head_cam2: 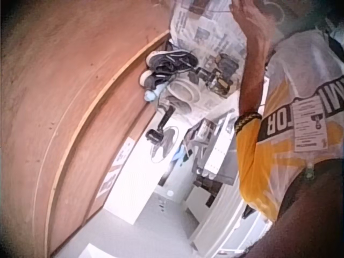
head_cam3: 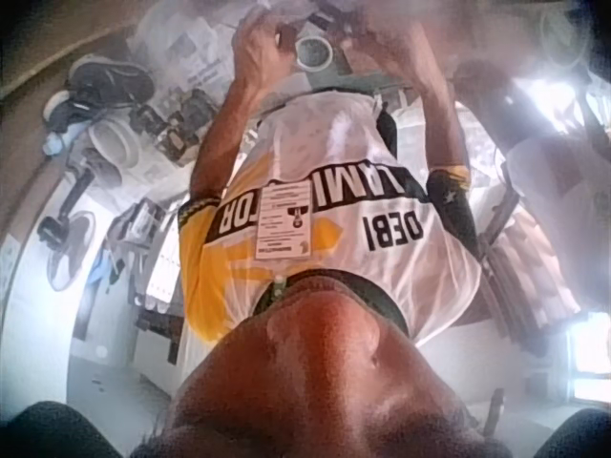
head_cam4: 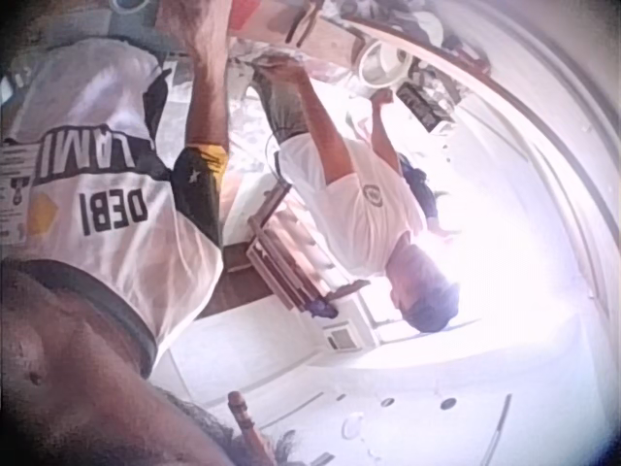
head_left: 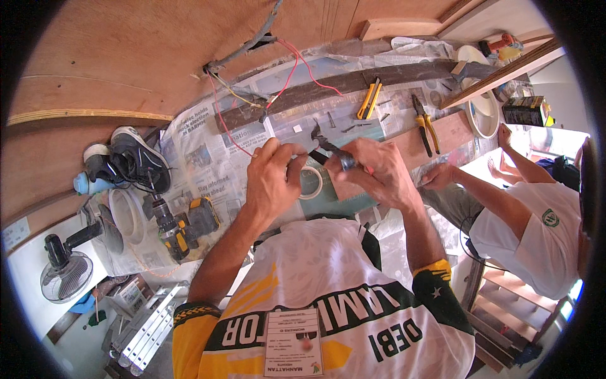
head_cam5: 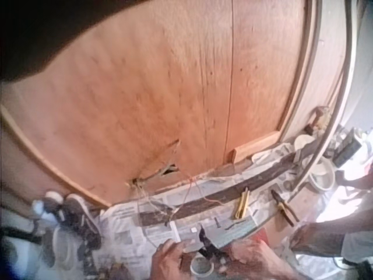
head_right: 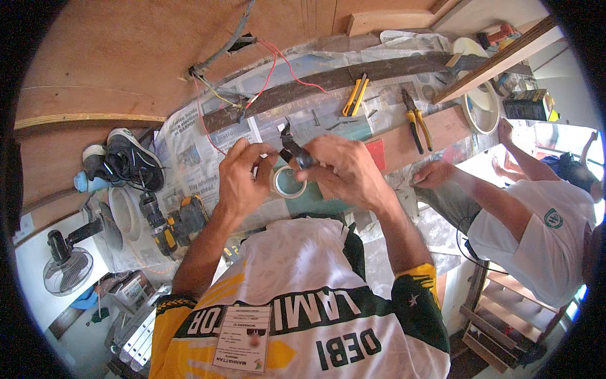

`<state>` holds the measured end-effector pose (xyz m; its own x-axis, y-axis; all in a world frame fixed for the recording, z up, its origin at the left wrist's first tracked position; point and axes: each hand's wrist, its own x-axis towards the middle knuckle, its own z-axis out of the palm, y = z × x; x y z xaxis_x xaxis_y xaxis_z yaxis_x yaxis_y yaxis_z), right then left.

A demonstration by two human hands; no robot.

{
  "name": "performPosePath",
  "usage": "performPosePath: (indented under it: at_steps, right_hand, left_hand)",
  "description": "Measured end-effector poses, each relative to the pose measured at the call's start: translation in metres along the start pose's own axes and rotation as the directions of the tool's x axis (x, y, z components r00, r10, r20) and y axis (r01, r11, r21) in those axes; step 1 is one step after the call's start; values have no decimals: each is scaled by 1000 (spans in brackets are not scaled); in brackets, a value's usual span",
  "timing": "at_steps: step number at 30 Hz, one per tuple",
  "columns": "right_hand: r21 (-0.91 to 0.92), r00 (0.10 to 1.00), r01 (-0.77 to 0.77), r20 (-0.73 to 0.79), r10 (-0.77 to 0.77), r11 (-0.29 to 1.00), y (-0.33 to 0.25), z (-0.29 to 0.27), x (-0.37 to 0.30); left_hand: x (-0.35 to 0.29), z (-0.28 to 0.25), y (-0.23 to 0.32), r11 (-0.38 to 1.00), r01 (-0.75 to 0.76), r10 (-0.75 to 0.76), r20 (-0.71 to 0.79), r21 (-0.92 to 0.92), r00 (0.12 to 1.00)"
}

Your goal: The person strips insulation from red and black wires using pliers and a utility knife, twists the exposed conductors, and wraps the connections with black electrical tape. The work is performed on a cluttered workbench covered with newspaper.

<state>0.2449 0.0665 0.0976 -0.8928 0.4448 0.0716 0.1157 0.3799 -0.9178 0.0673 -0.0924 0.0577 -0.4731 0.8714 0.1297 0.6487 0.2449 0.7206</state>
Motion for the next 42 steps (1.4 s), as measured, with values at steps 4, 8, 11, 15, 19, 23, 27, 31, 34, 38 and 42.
performPosePath:
  at_steps: [4,8,11,15,19,23,27,31,34,38,42]
  right_hand:
    - [155,996,14,-85,-1,988,25,8,-35]
    - [492,956,-54,-227,188,869,62,34,-72]
    - [378,981,-99,-115,153,921,90,36,-94]
    - [132,879,-424,-178,442,896,107,21,-97]
    - [-283,950,-165,-302,75,945,63,-10,-45]
    - [21,979,-37,-198,41,999,51,23,0]
    - [623,972,-203,36,232,755,67,63,10]
    - [734,879,-365,67,473,573,65,77,0]
    - [690,814,-469,96,573,551,57,79,-15]
    - [833,804,-363,53,593,418,57,84,-30]
    - [806,825,-325,-15,566,495,28,71,-29]
  left_hand:
    - [3,-5,-2,989,-119,122,-34,87,992]
    - [8,-9,4,970,-216,224,-64,110,973]
    - [9,-13,0,965,-230,241,-77,126,968]
    - [9,-17,-1,944,-285,297,-50,167,954]
    - [7,-19,2,943,-291,297,-11,163,955]
    - [10,-17,4,916,-360,371,-32,179,928]
    - [8,-19,3,923,-343,353,-30,177,935]
    - [7,-19,2,939,-320,327,-42,128,944]
    - [5,-15,-3,940,-322,328,-33,115,944]
    - [7,-7,-2,928,-351,354,-6,124,935]
    - [8,-1,-6,911,-381,380,36,158,924]
